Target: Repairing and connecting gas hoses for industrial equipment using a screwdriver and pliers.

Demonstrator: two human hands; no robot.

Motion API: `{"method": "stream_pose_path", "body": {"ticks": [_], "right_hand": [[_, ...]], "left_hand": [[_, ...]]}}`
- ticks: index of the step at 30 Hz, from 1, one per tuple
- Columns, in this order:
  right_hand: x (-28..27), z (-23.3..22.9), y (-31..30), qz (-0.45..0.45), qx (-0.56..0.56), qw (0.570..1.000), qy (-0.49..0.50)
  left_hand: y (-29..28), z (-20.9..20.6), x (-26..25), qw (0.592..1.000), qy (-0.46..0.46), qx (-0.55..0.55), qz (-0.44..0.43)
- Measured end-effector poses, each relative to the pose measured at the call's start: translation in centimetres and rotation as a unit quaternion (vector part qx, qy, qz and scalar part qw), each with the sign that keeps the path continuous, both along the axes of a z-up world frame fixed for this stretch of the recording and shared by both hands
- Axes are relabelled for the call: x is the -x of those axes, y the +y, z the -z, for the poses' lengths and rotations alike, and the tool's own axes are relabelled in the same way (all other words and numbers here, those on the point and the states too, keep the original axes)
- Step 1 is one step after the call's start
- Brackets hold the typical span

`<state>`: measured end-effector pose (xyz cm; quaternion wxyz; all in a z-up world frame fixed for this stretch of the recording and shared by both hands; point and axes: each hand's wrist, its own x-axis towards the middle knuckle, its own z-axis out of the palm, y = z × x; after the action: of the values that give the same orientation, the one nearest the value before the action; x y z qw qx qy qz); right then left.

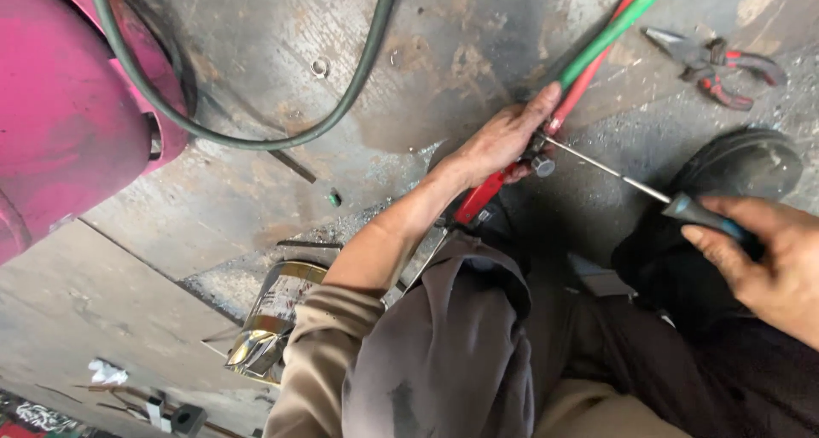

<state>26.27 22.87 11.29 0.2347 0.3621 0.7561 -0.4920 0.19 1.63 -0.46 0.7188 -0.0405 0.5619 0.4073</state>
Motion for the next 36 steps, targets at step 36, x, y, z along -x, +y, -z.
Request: {"method": "stream_pose_path", "body": {"ticks": [36], "right_hand": [[8.0,-4.9,-1.0,-0.361,-0.251,0.898,-0.013]], "left_hand": [[-0.8,1.0,-0.2,0.999,0.02,-0.027,0.0]]}}
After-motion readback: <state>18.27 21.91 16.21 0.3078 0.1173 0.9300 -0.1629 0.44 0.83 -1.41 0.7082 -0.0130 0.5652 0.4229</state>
